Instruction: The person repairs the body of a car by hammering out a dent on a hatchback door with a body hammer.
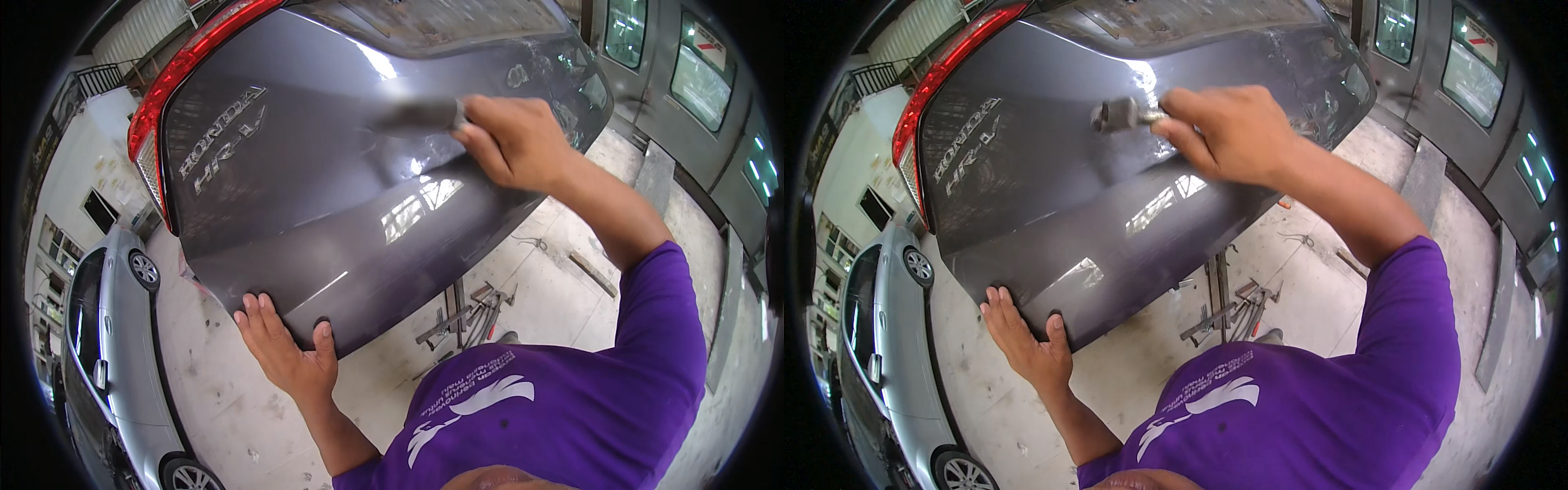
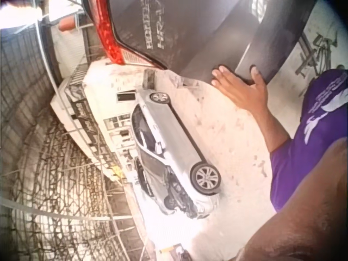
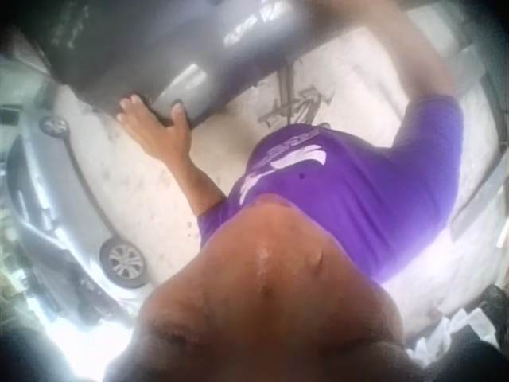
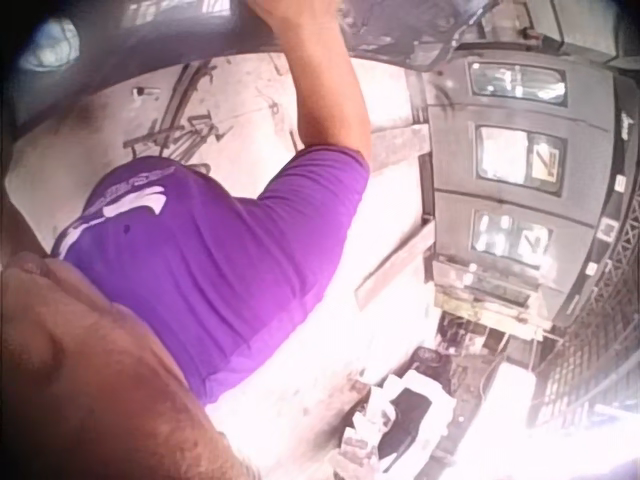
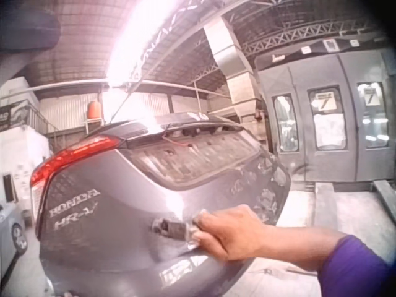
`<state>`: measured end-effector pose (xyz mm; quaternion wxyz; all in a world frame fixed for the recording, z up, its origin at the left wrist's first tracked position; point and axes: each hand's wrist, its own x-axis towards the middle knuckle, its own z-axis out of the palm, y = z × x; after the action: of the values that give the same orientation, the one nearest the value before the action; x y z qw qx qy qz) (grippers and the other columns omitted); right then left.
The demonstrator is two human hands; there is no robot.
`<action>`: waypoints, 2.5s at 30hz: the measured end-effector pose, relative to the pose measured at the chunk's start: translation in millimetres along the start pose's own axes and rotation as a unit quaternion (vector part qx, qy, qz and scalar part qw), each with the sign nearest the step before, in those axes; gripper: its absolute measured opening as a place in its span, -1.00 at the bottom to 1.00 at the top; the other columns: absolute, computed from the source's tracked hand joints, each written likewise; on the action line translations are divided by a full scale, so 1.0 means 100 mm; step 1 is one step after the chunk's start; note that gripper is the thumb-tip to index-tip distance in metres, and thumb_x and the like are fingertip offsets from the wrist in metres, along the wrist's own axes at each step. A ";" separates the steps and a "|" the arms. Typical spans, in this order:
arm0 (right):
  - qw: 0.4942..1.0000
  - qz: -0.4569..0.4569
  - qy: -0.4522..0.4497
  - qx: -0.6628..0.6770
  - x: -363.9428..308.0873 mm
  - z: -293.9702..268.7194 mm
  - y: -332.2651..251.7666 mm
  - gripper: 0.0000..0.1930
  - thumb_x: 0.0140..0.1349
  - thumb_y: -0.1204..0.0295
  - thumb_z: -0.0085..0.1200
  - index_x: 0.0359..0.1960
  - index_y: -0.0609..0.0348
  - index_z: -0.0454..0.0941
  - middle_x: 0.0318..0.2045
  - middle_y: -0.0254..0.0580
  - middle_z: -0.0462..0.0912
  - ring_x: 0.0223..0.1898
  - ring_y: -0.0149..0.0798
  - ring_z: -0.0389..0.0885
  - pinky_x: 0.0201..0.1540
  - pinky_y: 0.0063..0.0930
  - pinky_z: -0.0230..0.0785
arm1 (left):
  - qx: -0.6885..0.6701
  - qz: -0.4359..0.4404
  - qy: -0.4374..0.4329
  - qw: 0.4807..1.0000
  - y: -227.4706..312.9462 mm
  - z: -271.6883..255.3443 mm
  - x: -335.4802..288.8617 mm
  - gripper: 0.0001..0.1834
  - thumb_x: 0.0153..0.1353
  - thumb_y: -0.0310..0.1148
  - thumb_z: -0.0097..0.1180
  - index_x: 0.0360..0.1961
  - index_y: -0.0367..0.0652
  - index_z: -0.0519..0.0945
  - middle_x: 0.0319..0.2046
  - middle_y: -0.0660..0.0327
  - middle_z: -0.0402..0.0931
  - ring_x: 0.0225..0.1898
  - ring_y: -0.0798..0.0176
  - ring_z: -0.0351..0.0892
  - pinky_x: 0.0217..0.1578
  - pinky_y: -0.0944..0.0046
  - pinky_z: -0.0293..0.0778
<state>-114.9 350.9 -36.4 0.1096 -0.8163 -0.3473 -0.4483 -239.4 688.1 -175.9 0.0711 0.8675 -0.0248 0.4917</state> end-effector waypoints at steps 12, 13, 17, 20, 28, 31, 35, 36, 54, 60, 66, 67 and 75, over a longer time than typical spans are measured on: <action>0.996 0.005 -0.038 -0.076 -0.08 0.09 0.21 -0.70 0.37 0.09 0.00 -0.37 0.03 0.46 -0.62 -0.18 0.54 -0.56 -0.01 0.58 -0.52 -0.16 0.39 | -0.025 -0.002 -0.003 1.000 0.01 0.05 0.01 -0.24 0.33 0.09 0.01 0.36 -0.26 0.32 0.37 -0.01 0.25 0.42 -0.26 0.10 0.34 -0.11 0.13; 0.998 0.013 -0.027 -0.058 -0.02 0.02 0.14 -0.70 0.38 0.09 0.00 -0.38 0.03 0.45 -0.62 -0.20 0.54 -0.56 -0.01 0.58 -0.53 -0.17 0.38 | -0.025 -0.004 -0.002 1.000 0.01 0.04 0.00 -0.24 0.33 0.09 0.01 0.36 -0.26 0.32 0.37 -0.02 0.25 0.42 -0.26 0.10 0.34 -0.11 0.13; 0.998 -0.037 -0.016 -0.045 -0.17 0.15 0.12 -0.70 0.38 0.11 -0.01 -0.40 0.03 0.44 -0.63 -0.23 0.53 -0.55 -0.03 0.58 -0.54 -0.17 0.37 | -0.023 -0.004 -0.002 1.000 0.01 0.03 0.00 -0.23 0.32 0.09 0.03 0.36 -0.28 0.32 0.37 -0.02 0.26 0.42 -0.25 0.10 0.34 -0.11 0.14; 0.997 0.000 -0.009 -0.071 0.01 0.06 0.12 -0.71 0.37 0.12 0.01 -0.38 0.04 0.46 -0.62 -0.23 0.53 -0.55 -0.02 0.57 -0.54 -0.18 0.37 | -0.020 -0.006 -0.003 1.000 -0.01 0.01 0.01 -0.23 0.31 0.08 0.05 0.35 -0.28 0.32 0.36 -0.03 0.27 0.42 -0.25 0.11 0.34 -0.10 0.14; 0.998 0.041 -0.010 -0.035 0.09 -0.02 0.05 -0.76 0.30 0.21 0.14 -0.39 0.07 0.47 -0.62 -0.14 0.51 -0.59 0.00 0.55 -0.52 -0.21 0.40 | -0.026 0.002 0.009 1.000 -0.02 -0.01 0.04 -0.27 0.31 0.05 0.05 0.32 -0.30 0.36 0.32 -0.05 0.32 0.39 -0.26 0.17 0.34 -0.10 0.15; 0.994 -0.080 0.067 0.039 -0.03 0.12 0.03 -0.77 0.31 0.21 0.13 -0.37 0.06 0.48 -0.63 -0.13 0.51 -0.59 0.00 0.54 -0.53 -0.23 0.38 | -0.029 -0.002 0.013 0.999 -0.03 -0.02 0.03 -0.27 0.32 0.04 0.05 0.32 -0.31 0.36 0.32 -0.05 0.32 0.38 -0.25 0.18 0.34 -0.08 0.16; 0.994 0.075 -0.035 -0.073 0.01 -0.06 0.15 -0.85 0.33 0.33 0.06 -0.31 0.14 0.56 -0.64 -0.12 0.50 -0.58 -0.01 0.55 -0.51 -0.27 0.41 | -0.035 -0.005 0.014 0.999 -0.03 0.00 0.04 -0.27 0.31 0.05 0.06 0.30 -0.31 0.38 0.31 -0.03 0.33 0.39 -0.23 0.19 0.34 -0.07 0.17; 0.998 0.053 -0.009 -0.029 0.03 -0.10 0.07 -0.85 0.33 0.34 0.06 -0.32 0.14 0.55 -0.65 -0.11 0.50 -0.58 0.00 0.55 -0.51 -0.26 0.40 | -0.033 -0.006 0.011 0.999 -0.05 0.00 0.03 -0.27 0.30 0.06 0.06 0.30 -0.31 0.38 0.31 -0.02 0.33 0.39 -0.22 0.19 0.33 -0.07 0.18; 0.998 0.050 0.029 0.014 -0.07 -0.06 0.19 -0.70 0.35 0.39 -0.04 -0.56 0.24 0.49 -0.71 -0.08 0.39 -0.66 -0.15 0.43 -0.55 -0.33 0.21 | -0.032 -0.018 0.011 0.999 -0.06 -0.01 0.01 -0.24 0.32 0.15 0.00 0.28 -0.30 0.40 0.29 -0.02 0.36 0.36 -0.24 0.23 0.31 -0.08 0.23; 0.996 0.058 -0.038 -0.047 -0.18 -0.03 0.29 -0.86 0.30 0.34 0.10 -0.28 0.13 0.60 -0.55 0.00 0.56 -0.50 0.06 0.62 -0.42 -0.24 0.43 | -0.030 -0.011 0.004 0.999 -0.09 -0.02 0.00 -0.25 0.32 0.14 0.01 0.28 -0.30 0.40 0.30 -0.01 0.36 0.37 -0.22 0.22 0.32 -0.08 0.22; 0.997 -0.035 -0.059 -0.042 -0.20 0.06 0.23 -0.88 0.28 0.40 0.07 -0.29 0.14 0.61 -0.55 -0.02 0.55 -0.55 0.01 0.60 -0.46 -0.26 0.42 | -0.030 -0.017 0.002 0.999 -0.06 -0.01 0.01 -0.25 0.31 0.13 0.02 0.29 -0.30 0.40 0.30 0.00 0.35 0.37 -0.19 0.22 0.33 -0.08 0.21; 0.997 -0.015 -0.054 -0.050 -0.12 0.04 0.20 -0.89 0.27 0.41 0.06 -0.28 0.13 0.61 -0.55 -0.02 0.55 -0.55 0.04 0.59 -0.46 -0.25 0.42 | -0.030 -0.016 0.002 0.999 -0.06 -0.01 0.02 -0.25 0.31 0.12 0.02 0.28 -0.30 0.40 0.30 0.00 0.36 0.37 -0.19 0.22 0.33 -0.08 0.21; 0.997 -0.014 -0.039 -0.066 0.01 0.10 0.14 -0.86 0.29 0.41 0.03 -0.25 0.16 0.62 -0.55 0.00 0.57 -0.52 0.07 0.61 -0.44 -0.22 0.44 | -0.031 -0.012 0.012 0.999 -0.11 -0.02 0.01 -0.26 0.32 0.10 0.02 0.28 -0.33 0.40 0.29 0.00 0.37 0.36 -0.22 0.23 0.33 -0.07 0.21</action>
<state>-98.7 345.9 -39.8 0.0355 -0.8335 -0.3323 -0.4399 -239.4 698.9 -175.6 0.1040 0.8593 -0.0288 0.4999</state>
